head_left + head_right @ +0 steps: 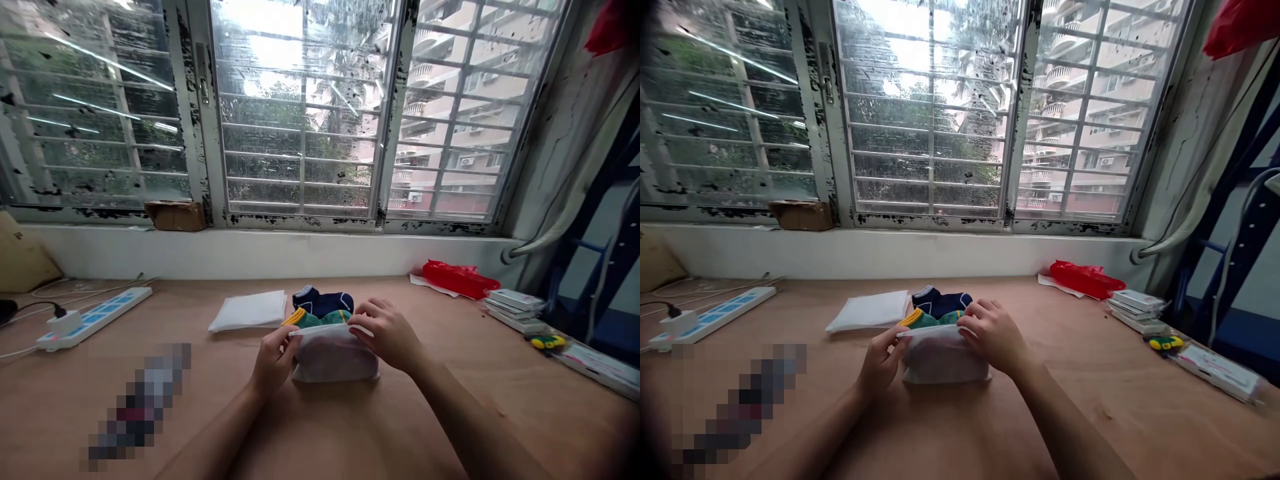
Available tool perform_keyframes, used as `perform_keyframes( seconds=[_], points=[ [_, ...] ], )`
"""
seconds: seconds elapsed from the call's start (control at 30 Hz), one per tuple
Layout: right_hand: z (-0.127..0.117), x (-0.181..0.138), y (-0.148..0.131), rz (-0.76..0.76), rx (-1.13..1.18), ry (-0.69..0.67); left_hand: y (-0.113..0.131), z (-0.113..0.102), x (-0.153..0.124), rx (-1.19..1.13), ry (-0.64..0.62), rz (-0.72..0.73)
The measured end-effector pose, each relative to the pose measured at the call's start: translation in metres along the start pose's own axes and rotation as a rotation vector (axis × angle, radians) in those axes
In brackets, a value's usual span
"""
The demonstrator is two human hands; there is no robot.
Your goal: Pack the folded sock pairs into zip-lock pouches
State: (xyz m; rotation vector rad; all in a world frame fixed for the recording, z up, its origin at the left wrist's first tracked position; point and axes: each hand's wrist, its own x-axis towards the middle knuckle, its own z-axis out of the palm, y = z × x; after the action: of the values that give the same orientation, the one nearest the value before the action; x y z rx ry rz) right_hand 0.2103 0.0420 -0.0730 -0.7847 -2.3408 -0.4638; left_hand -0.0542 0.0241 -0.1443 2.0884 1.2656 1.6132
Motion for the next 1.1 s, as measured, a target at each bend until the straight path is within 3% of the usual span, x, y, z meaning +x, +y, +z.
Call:
perform_keyframes(
  seconds=[0.13, 0.33, 0.77, 1.0, 1.1],
  points=[
    [-0.007, 0.008, -0.011, 0.037, -0.01, -0.152, 0.0, -0.003, -0.001, -0.009, -0.025, 0.01],
    [-0.014, 0.019, -0.027, 0.105, -0.006, -0.275, -0.002, -0.003, -0.001, 0.002, -0.002, 0.042],
    [-0.011, 0.038, -0.048, 0.094, 0.01, -0.382, 0.001, -0.005, -0.003, -0.034, -0.077, 0.012],
    [-0.021, 0.039, -0.052, 0.307, 0.066, -0.4, 0.005, -0.006, -0.003, -0.032, -0.096, 0.007],
    [-0.028, 0.04, -0.044, 0.327, 0.112, -0.439, 0.006, -0.005, -0.003, -0.022, -0.11, 0.015]
  ],
)
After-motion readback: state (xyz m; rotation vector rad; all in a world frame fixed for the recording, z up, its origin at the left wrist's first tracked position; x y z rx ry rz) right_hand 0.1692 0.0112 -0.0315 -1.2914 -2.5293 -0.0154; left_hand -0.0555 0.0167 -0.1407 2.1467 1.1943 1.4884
